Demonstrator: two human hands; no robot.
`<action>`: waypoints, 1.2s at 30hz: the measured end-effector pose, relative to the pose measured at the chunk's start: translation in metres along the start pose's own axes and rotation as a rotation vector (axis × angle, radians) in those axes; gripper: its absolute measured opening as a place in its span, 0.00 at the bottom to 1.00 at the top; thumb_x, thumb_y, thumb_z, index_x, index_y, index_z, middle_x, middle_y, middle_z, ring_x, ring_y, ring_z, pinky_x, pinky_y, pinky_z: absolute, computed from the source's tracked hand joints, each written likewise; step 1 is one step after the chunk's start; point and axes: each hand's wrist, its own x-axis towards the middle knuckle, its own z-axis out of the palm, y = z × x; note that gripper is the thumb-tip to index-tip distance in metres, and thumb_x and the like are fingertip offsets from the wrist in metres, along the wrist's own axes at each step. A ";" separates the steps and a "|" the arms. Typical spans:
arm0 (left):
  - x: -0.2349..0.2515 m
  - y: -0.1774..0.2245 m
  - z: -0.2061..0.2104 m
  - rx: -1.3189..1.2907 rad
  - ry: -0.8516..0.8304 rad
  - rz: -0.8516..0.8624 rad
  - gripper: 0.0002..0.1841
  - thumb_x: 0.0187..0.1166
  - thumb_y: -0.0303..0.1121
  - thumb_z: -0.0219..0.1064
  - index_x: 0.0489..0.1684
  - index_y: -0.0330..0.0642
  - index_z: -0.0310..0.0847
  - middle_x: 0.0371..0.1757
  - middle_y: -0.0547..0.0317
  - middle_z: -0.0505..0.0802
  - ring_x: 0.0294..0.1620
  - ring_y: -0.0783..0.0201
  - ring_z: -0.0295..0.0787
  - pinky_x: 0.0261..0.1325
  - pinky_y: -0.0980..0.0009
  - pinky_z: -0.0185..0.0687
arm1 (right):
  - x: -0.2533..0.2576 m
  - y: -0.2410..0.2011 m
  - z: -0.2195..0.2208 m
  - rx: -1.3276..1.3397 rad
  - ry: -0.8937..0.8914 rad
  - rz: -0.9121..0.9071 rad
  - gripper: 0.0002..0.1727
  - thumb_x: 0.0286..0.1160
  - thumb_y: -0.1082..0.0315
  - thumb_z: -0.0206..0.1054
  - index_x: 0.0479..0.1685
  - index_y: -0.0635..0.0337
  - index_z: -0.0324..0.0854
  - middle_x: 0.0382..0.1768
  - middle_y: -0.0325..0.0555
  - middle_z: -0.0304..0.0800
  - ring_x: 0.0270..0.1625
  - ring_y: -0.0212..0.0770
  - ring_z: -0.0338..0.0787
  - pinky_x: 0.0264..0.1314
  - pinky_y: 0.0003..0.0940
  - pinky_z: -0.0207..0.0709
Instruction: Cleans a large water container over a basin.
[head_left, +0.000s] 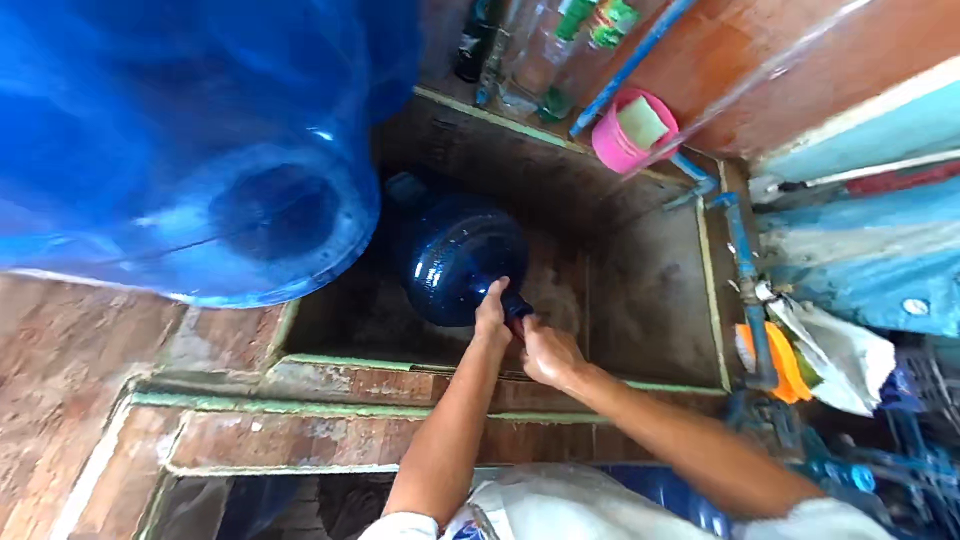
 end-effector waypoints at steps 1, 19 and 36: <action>0.002 -0.002 0.001 0.012 -0.010 0.004 0.19 0.88 0.43 0.60 0.63 0.36 0.76 0.44 0.47 0.87 0.39 0.57 0.84 0.43 0.59 0.82 | -0.002 0.002 -0.005 -0.122 -0.010 -0.020 0.31 0.78 0.73 0.62 0.81 0.69 0.60 0.60 0.70 0.87 0.66 0.69 0.87 0.66 0.65 0.77; 0.012 -0.013 0.007 0.149 0.079 -0.013 0.26 0.86 0.44 0.65 0.72 0.33 0.73 0.60 0.39 0.86 0.57 0.50 0.85 0.59 0.52 0.82 | 0.008 0.033 -0.010 -0.162 -0.024 -0.151 0.26 0.74 0.78 0.63 0.73 0.72 0.67 0.58 0.72 0.86 0.65 0.71 0.86 0.66 0.66 0.75; 0.000 -0.001 0.013 0.132 0.060 0.003 0.23 0.88 0.43 0.62 0.71 0.33 0.73 0.58 0.41 0.86 0.55 0.53 0.84 0.58 0.54 0.81 | 0.015 0.033 0.034 0.831 0.114 -0.119 0.19 0.76 0.74 0.64 0.64 0.70 0.76 0.36 0.50 0.81 0.31 0.39 0.79 0.35 0.37 0.74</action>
